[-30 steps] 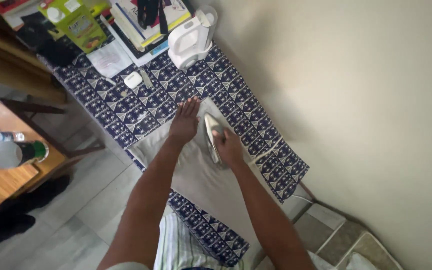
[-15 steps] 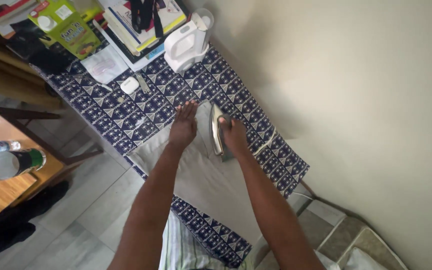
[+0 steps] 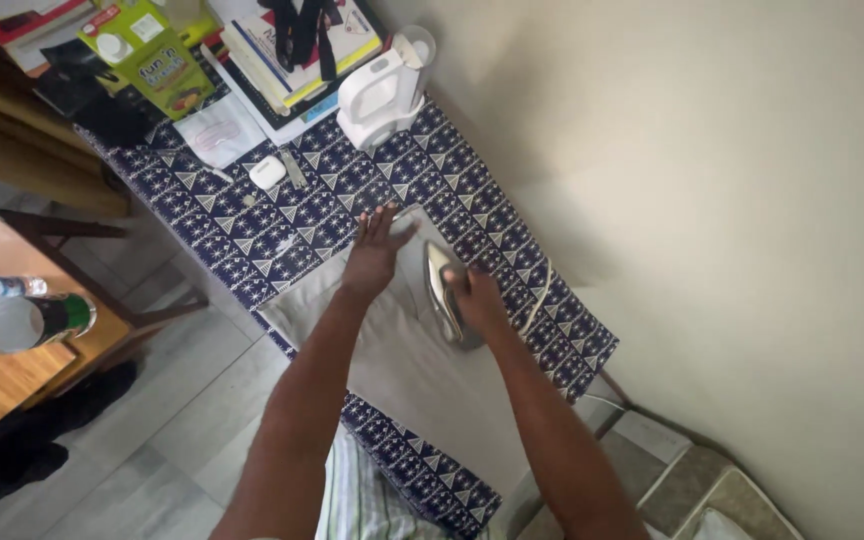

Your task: The person irons trousers on an ironing board using an iron, smoothing and repositioning the fabric by hand.

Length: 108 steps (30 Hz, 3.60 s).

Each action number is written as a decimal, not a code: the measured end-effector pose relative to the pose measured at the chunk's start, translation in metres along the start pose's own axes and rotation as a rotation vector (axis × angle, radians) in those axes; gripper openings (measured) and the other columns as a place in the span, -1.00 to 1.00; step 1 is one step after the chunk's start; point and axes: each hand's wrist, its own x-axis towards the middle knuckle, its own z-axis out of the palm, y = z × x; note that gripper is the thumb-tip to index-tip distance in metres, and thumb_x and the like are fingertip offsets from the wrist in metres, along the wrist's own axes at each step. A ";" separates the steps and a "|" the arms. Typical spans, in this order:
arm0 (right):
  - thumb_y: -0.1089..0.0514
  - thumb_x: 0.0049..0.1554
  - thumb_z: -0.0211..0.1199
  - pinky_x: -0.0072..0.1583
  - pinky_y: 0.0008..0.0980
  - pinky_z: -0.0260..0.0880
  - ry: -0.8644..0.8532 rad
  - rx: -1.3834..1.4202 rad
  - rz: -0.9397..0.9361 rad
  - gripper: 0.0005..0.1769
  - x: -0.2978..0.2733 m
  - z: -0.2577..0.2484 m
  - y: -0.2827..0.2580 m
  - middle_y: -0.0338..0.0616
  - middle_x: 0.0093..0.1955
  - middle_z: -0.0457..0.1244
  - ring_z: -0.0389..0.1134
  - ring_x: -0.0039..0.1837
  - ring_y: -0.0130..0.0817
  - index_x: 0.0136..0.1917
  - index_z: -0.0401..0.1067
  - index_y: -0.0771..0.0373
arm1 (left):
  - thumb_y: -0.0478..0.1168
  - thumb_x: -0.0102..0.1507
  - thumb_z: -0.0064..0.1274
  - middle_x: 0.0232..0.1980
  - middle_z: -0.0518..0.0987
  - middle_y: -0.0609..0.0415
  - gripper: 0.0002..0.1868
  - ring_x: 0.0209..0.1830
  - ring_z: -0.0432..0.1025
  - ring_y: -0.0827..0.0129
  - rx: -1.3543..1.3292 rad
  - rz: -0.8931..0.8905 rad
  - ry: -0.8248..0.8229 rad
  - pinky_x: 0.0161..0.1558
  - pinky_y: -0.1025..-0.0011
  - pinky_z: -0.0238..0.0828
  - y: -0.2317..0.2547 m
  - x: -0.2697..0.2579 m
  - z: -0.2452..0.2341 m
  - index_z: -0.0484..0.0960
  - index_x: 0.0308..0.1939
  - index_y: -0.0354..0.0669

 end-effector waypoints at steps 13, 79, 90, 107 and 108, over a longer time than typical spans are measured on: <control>-0.31 0.25 0.16 -0.06 -0.02 0.36 0.014 -0.022 0.210 -0.39 -0.035 -0.003 0.028 0.23 -0.23 0.38 0.43 -0.14 0.06 -0.07 0.53 0.34 | -0.40 0.22 -0.21 0.67 -0.01 -0.12 -0.20 0.67 -0.14 0.03 0.088 -0.029 -0.041 0.58 0.02 -0.29 -0.003 -0.001 0.023 0.14 0.59 0.04; -0.41 0.21 0.03 -0.13 0.05 0.39 -0.087 -0.152 0.150 -0.29 -0.127 -0.087 0.077 0.21 -0.27 0.35 0.42 -0.17 0.20 -0.01 0.48 0.33 | -0.06 0.44 -0.37 0.70 -0.09 -0.08 -0.32 0.71 -0.25 0.17 0.195 -0.096 -0.038 0.60 0.03 -0.50 0.166 -0.078 0.111 0.01 0.60 -0.29; -0.33 0.21 0.12 -0.13 0.08 0.34 -0.086 -0.127 0.110 -0.41 -0.149 -0.098 0.073 0.24 -0.29 0.33 0.38 -0.19 0.25 -0.06 0.48 0.29 | -0.11 0.41 -0.32 0.69 -0.04 -0.13 -0.30 0.70 -0.24 0.12 0.108 -0.059 0.023 0.59 -0.01 -0.51 0.163 -0.092 0.108 0.00 0.60 -0.35; -0.09 0.22 0.22 0.02 0.07 0.40 -0.208 -0.073 -0.066 -0.57 -0.087 -0.080 0.095 0.31 -0.09 0.39 0.44 0.01 0.24 -0.02 0.54 0.38 | -0.08 0.32 -0.13 0.65 -0.01 -0.22 -0.24 0.67 -0.18 -0.06 0.092 -0.269 0.114 0.58 -0.01 -0.35 0.261 -0.204 0.154 0.08 0.53 -0.40; -0.09 0.22 0.22 0.02 0.07 0.40 -0.224 -0.077 -0.080 -0.57 -0.119 -0.089 0.118 0.31 -0.09 0.39 0.44 0.01 0.24 -0.02 0.54 0.38 | -0.08 0.32 -0.13 0.65 -0.01 -0.22 -0.24 0.67 -0.18 -0.06 0.090 -0.289 0.125 0.58 -0.01 -0.35 0.273 -0.214 0.165 0.08 0.53 -0.40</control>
